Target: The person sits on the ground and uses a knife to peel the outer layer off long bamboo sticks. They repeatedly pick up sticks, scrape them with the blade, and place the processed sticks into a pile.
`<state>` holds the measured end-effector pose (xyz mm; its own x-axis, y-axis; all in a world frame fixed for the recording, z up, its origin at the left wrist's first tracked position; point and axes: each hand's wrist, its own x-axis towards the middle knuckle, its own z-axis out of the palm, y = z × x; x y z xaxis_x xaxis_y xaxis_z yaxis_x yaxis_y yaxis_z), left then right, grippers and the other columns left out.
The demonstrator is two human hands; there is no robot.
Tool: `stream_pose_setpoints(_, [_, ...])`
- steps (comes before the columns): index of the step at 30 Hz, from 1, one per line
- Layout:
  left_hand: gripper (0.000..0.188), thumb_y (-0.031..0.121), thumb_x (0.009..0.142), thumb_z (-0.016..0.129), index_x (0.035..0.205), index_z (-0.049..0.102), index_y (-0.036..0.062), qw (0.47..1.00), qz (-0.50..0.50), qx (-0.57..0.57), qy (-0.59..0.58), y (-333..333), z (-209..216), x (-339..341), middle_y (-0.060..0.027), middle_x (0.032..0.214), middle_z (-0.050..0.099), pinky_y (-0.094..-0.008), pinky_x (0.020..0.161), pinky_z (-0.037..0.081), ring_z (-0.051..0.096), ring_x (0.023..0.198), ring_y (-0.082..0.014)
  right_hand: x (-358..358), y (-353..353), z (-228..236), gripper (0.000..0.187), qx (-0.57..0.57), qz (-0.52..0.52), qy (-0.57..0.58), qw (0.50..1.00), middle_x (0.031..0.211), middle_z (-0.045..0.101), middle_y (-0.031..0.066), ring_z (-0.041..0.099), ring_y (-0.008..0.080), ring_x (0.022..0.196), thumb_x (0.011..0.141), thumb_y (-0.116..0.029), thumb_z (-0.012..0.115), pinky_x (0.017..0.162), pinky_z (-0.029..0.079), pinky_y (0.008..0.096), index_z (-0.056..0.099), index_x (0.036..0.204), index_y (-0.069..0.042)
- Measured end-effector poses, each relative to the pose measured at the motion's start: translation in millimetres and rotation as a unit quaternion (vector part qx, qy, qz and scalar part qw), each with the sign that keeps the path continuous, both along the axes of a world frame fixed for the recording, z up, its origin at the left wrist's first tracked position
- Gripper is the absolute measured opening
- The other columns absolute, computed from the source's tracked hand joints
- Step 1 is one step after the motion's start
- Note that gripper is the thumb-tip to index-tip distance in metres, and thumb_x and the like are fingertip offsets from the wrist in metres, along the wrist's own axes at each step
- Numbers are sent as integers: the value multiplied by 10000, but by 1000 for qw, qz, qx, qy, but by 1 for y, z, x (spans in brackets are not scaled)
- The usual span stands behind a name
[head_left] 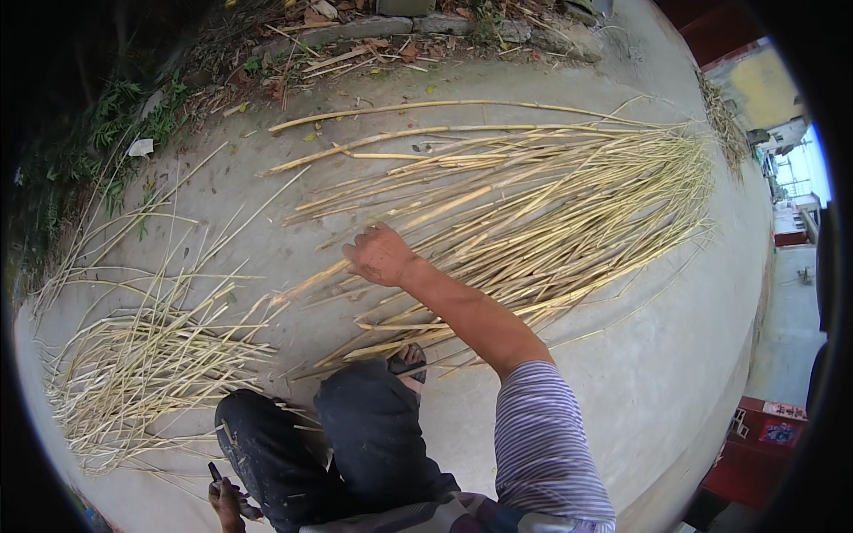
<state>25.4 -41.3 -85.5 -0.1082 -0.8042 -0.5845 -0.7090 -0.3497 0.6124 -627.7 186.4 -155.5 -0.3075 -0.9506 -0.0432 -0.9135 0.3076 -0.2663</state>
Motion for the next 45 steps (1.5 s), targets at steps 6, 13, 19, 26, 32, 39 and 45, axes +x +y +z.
stream_pose_setpoints(6, [216,235,913,620,810,516,76,998,-8,-40,37,-10,-19,21,-49,645,580,-274,473,400,502,509,-109,95,8,161,305,-199,-36,64,977,795,600,100,576,291,803,774,-323,713,730,410,413,569,855,-67])
stream_pose_setpoints(13, [241,261,917,630,819,526,67,990,-42,-97,90,-27,-20,22,-39,663,582,-269,485,394,496,530,-100,139,-8,192,208,-273,34,36,961,748,558,79,562,268,781,744,-218,664,689,407,394,561,842,-67])
stream_pose_setpoints(19, [264,315,933,632,855,560,73,971,-24,-167,170,-21,65,-12,-9,702,567,-247,529,369,494,615,-72,223,-16,276,127,-363,80,45,927,745,535,72,570,260,763,743,-168,615,675,439,377,543,775,-68])
stream_pose_setpoints(26, [417,465,932,598,957,549,52,863,-9,-180,471,48,187,-91,-23,722,535,-221,444,344,437,493,-84,297,-11,301,127,-388,124,55,912,748,528,55,571,237,768,690,-128,621,674,441,365,544,776,-75])
stream_pose_setpoints(32, [637,614,839,637,967,508,3,812,-116,-230,524,71,208,-84,-57,707,528,-225,354,353,441,416,-108,339,-8,316,183,-403,112,58,907,735,527,43,567,222,753,683,-126,613,659,429,349,584,850,-55])
stream_pose_setpoints(39, [447,338,915,661,1213,508,42,775,21,-72,628,76,202,-79,-66,962,591,-194,474,356,453,549,-84,370,-22,305,209,-402,93,75,908,741,538,42,568,213,762,681,-148,607,678,430,344,596,866,-51])
stream_pose_setpoints(45, [364,229,891,665,1168,508,53,744,30,-30,666,72,193,-80,-71,1051,559,-196,461,369,441,530,-100,372,-15,309,335,-347,119,30,930,853,554,75,549,234,888,737,-238,643,813,408,367,614,995,-27])
